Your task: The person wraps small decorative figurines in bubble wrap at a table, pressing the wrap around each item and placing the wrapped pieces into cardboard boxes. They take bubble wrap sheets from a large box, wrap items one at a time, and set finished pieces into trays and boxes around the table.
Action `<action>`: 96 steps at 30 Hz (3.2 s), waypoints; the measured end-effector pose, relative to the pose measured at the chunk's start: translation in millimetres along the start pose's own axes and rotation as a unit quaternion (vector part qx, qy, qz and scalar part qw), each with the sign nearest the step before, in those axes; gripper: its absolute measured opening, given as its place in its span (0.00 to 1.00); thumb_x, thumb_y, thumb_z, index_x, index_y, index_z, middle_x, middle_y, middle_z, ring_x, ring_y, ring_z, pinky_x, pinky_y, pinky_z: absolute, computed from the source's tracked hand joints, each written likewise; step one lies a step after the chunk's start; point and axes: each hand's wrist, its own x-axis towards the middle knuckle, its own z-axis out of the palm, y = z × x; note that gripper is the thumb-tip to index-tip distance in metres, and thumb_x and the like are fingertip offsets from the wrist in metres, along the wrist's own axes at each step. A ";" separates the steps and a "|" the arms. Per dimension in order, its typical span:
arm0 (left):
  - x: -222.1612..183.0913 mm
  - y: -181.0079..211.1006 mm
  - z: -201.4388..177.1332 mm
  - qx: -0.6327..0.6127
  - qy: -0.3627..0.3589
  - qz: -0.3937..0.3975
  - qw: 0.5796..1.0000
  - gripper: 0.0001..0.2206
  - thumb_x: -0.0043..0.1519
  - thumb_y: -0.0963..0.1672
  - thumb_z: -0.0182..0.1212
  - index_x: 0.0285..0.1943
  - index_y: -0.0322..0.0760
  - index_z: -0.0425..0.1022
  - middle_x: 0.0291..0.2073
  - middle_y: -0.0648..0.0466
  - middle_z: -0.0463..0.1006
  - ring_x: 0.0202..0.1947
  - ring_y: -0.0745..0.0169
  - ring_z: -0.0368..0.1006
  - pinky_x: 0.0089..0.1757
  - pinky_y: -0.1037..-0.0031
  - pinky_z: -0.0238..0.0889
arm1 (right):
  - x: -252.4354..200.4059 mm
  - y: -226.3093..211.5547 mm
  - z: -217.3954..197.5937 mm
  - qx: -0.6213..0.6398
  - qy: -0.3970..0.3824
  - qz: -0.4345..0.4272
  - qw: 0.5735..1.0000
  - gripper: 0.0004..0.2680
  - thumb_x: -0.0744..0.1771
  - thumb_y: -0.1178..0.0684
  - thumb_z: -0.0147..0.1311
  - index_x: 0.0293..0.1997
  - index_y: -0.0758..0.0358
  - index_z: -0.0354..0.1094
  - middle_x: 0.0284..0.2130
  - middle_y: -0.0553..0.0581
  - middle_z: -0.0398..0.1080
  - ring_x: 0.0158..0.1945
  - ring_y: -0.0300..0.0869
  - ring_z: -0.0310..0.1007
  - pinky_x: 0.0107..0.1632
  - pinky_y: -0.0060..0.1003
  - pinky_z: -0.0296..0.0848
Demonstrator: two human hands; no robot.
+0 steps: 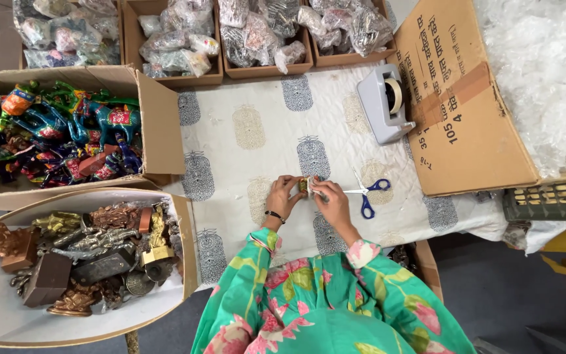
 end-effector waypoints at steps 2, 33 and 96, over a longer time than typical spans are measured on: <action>2.3 -9.7 5.0 0.036 -0.006 0.027 0.999 0.24 0.53 0.46 0.73 0.61 0.51 0.76 0.50 0.54 0.73 0.48 0.51 0.70 0.43 0.65 0.72 | 4.0 18.2 -6.2 -0.044 -0.037 -0.020 0.998 0.11 0.62 0.63 0.60 0.47 0.58 0.77 0.47 0.50 0.77 0.47 0.45 0.76 0.50 0.38 0.76; -1.6 -24.8 19.5 0.077 0.005 0.020 0.997 0.21 0.55 0.49 0.72 0.57 0.41 0.78 0.52 0.52 0.72 0.53 0.48 0.68 0.48 0.60 0.68 | 30.4 60.5 10.8 -0.117 -0.020 0.077 0.990 0.11 0.65 0.61 0.60 0.49 0.51 0.79 0.49 0.48 0.77 0.47 0.46 0.74 0.49 0.37 0.75; 41.5 -16.1 -7.2 0.141 -0.021 -0.030 0.989 0.16 0.51 0.42 0.76 0.49 0.46 0.83 0.46 0.54 0.78 0.50 0.50 0.72 0.52 0.63 0.69 | -0.1 75.7 10.8 0.136 0.012 0.203 0.970 0.11 0.66 0.56 0.60 0.54 0.60 0.74 0.44 0.55 0.77 0.43 0.39 0.74 0.47 0.32 0.70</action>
